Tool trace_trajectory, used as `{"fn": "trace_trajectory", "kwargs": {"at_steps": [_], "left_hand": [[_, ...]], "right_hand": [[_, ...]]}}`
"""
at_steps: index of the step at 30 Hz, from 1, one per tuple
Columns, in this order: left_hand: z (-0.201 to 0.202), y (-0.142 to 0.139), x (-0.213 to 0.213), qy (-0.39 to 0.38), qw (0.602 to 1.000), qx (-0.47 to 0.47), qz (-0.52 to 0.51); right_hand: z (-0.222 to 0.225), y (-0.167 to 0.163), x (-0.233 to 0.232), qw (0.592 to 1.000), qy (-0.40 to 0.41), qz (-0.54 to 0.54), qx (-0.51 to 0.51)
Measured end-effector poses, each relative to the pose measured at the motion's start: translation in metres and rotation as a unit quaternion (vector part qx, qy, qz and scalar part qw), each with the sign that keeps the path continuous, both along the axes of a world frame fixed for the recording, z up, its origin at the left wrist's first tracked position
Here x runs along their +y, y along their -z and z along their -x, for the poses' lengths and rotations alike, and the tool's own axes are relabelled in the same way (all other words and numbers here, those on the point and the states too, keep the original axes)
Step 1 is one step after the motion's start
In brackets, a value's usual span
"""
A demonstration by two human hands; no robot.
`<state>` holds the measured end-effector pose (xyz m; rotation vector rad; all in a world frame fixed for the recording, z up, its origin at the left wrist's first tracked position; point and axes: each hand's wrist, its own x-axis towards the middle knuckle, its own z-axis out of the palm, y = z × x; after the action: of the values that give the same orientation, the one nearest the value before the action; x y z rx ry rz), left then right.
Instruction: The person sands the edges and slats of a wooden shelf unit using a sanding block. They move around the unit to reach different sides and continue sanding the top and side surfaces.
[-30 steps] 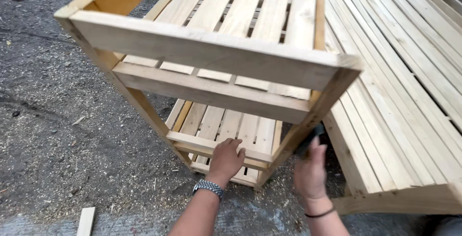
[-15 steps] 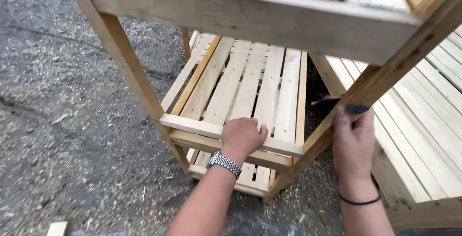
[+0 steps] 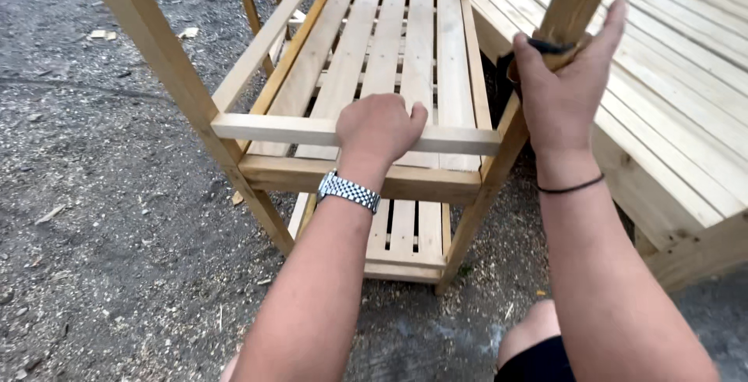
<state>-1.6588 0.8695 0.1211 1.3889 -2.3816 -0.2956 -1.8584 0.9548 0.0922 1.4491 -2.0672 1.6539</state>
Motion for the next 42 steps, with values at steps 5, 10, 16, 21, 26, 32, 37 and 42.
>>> {"fn": "trace_trajectory", "kwargs": {"at_steps": [5,10,16,21,26,32,37,42], "left_hand": [[-0.004,-0.020,0.001,-0.010,1.000,0.003,-0.002],[-0.006,-0.020,0.008,0.006,1.000,-0.007,-0.013],[-0.002,-0.011,0.001,-0.017,1.000,0.010,-0.003],[0.001,-0.006,-0.002,-0.013,1.000,0.010,0.008],[0.000,-0.006,-0.002,-0.020,1.000,0.005,-0.012],[0.002,0.003,-0.008,-0.031,0.999,0.006,-0.018],[0.000,0.000,-0.017,-0.003,1.000,0.021,-0.008],[-0.008,-0.009,-0.020,-0.010,0.999,0.016,-0.035]], "right_hand": [[-0.028,0.000,0.005,0.994,-0.035,0.029,-0.095],[-0.028,-0.022,0.005,0.998,-0.008,0.004,-0.062],[0.004,-0.093,-0.022,0.981,-0.146,0.113,-0.052],[-0.034,-0.039,0.006,0.999,0.008,0.026,0.046],[-0.021,-0.032,0.002,0.997,-0.023,-0.027,-0.067],[0.013,-0.102,-0.027,0.979,-0.151,0.140,-0.001],[-0.042,-0.048,0.005,0.997,-0.010,0.074,0.038],[-0.030,-0.082,-0.009,0.998,-0.042,0.020,-0.051]]}}
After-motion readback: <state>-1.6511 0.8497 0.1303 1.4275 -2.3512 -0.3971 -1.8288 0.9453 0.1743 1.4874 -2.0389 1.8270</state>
